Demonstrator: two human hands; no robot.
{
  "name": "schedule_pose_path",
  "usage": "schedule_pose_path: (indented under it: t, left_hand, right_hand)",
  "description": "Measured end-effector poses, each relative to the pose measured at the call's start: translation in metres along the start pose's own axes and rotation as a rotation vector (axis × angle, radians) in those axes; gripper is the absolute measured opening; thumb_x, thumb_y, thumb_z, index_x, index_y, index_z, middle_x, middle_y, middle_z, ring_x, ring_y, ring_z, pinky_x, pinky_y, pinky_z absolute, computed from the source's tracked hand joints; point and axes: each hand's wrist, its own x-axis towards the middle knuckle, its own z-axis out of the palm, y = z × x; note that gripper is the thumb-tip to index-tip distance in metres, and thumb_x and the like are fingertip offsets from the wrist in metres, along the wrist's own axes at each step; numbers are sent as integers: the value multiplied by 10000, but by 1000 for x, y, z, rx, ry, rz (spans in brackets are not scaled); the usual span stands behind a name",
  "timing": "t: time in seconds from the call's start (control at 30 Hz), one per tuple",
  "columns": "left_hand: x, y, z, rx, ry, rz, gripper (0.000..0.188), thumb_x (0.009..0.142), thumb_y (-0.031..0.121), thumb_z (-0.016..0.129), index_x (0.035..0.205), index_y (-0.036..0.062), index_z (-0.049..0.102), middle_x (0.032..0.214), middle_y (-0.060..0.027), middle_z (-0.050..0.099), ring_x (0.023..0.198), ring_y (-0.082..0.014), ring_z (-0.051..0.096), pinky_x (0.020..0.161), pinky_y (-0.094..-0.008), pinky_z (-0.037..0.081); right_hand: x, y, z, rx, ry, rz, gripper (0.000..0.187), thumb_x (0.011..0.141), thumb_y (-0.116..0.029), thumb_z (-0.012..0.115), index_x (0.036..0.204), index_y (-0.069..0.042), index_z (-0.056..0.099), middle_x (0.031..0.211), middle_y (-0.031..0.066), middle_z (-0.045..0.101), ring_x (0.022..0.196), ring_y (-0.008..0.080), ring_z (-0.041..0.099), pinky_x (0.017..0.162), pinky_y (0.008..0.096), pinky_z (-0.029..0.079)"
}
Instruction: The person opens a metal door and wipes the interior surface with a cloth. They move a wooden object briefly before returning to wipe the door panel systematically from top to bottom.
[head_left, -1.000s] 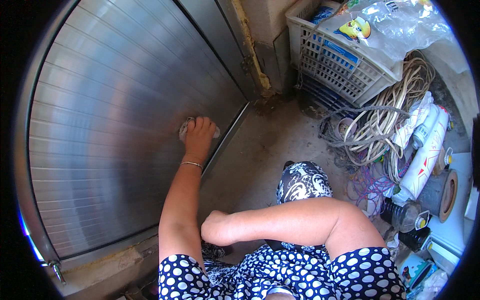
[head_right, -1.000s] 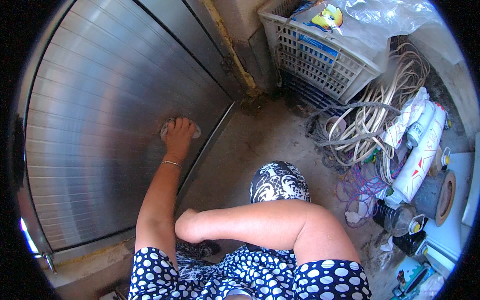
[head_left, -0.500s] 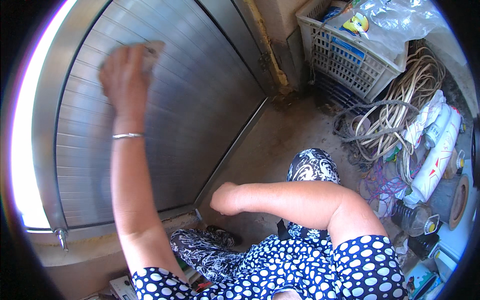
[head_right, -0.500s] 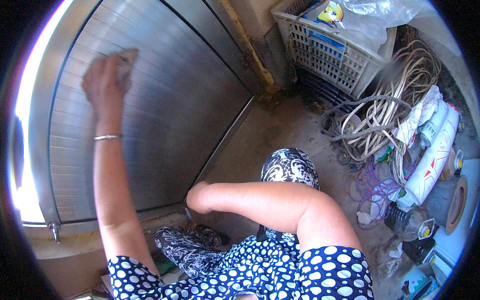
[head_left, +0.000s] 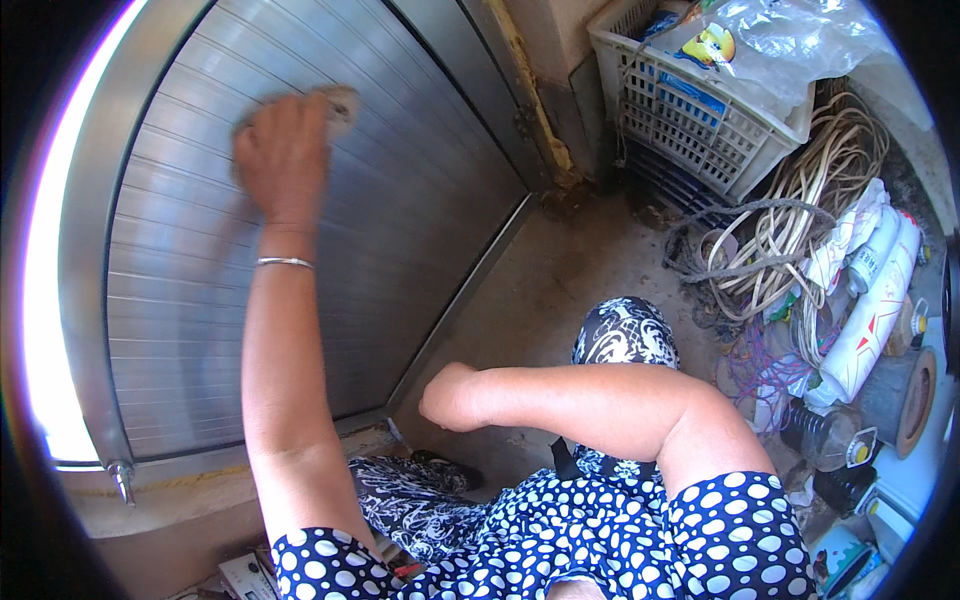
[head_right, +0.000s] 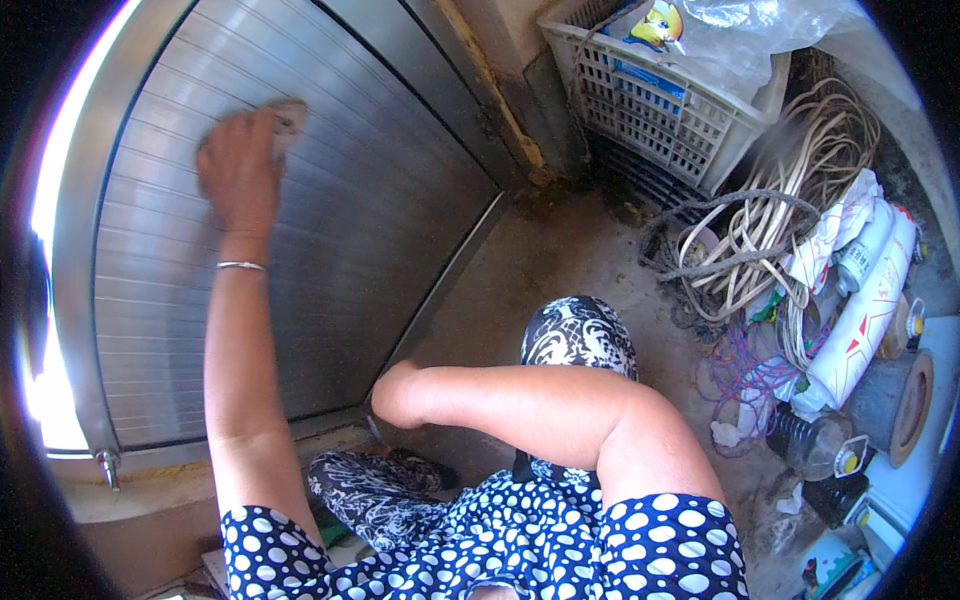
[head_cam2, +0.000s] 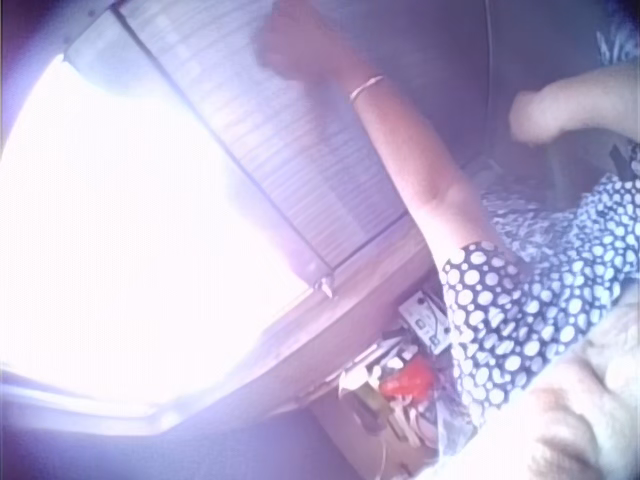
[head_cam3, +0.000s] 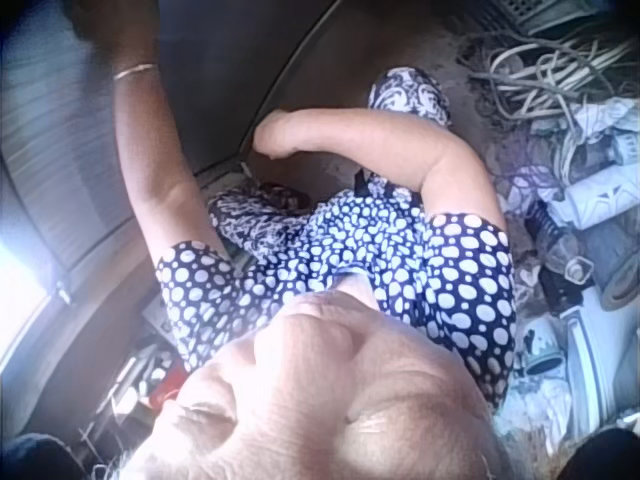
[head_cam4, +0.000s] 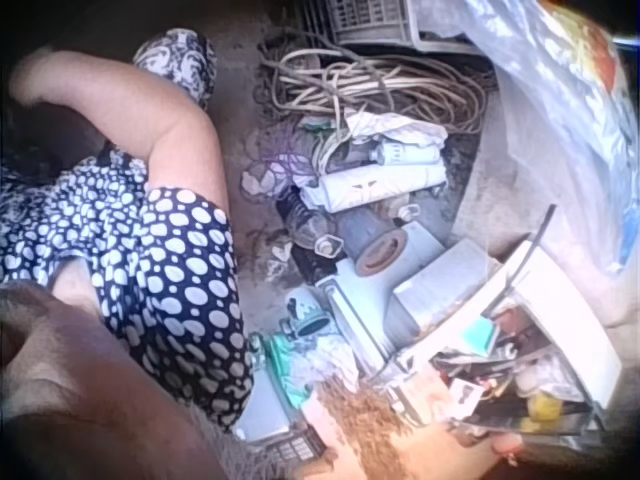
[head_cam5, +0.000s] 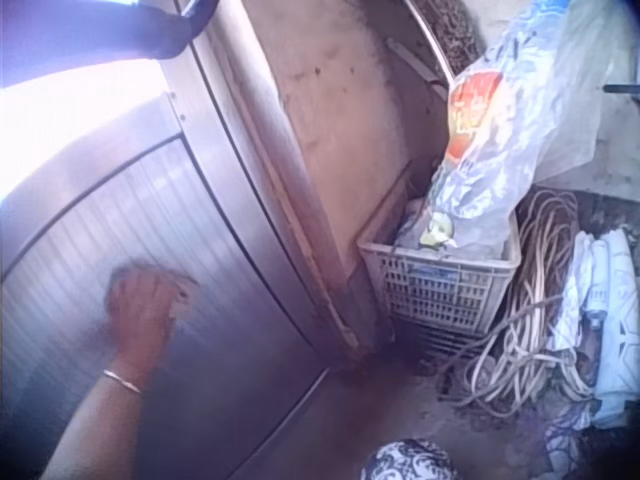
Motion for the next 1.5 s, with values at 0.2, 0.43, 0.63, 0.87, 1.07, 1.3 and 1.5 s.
schedule_pose_path:
  t: [0.2, 0.43, 0.63, 0.87, 1.07, 1.3, 1.5]
  left_hand:
    - [-39, 64, 37, -171, -76, 160, 263, 750, 162, 569, 1013, 181, 573, 874, -7, 510, 884, -185, 511, 736, -364, 383]
    - [-83, 123, 64, -314, -169, 297, 228, 740, 167, 564, 966, 150, 587, 903, -9, 525, 900, -197, 503, 754, -360, 381]
    - [-122, 167, 86, -485, -305, 314, 204, 738, 172, 568, 937, 138, 602, 938, -25, 535, 924, -205, 495, 786, -360, 372]
    - [-133, 181, 92, -535, -371, 253, 178, 751, 176, 560, 917, 137, 610, 918, -37, 521, 916, -220, 495, 820, -377, 366]
    - [-79, 120, 56, -417, -235, 104, 195, 721, 151, 602, 916, 154, 595, 897, -33, 511, 929, -216, 482, 848, -385, 360]
    - [25, -1, -10, -165, -12, 12, 406, 673, 88, 673, 1054, 168, 557, 993, -20, 521, 986, -224, 501, 842, -401, 378]
    - [87, -88, -35, 75, 202, -82, 479, 703, 179, 728, 1135, 248, 534, 1087, 31, 521, 1046, -197, 492, 841, -374, 390]
  right_hand:
    - [-7, -6, -4, -20, -44, -6, 187, 773, -124, 570, 906, -66, 686, 899, 118, 688, 873, 279, 662, 682, 398, 532]
    - [-12, -17, -11, -26, -145, -53, 170, 750, -151, 638, 900, -102, 701, 908, 87, 695, 886, 259, 660, 698, 378, 528]
    - [-8, -19, -8, 0, -146, -64, 181, 780, -130, 586, 919, -92, 695, 937, 100, 690, 896, 263, 653, 734, 375, 504]
    - [-7, -14, -2, 96, -53, 0, 206, 797, -127, 548, 932, -84, 699, 926, 116, 688, 868, 264, 661, 708, 381, 522]
    - [-15, -13, -20, -25, -54, -18, 168, 709, -107, 654, 861, -87, 725, 901, 93, 700, 856, 259, 671, 649, 383, 534]
    - [-6, -2, -15, -52, 11, 11, 229, 726, -104, 651, 939, -53, 716, 991, 110, 686, 914, 262, 659, 689, 400, 534]
    - [-9, 8, -17, -60, 45, 33, 210, 762, -119, 619, 939, -54, 710, 982, 110, 684, 905, 271, 658, 683, 414, 533]
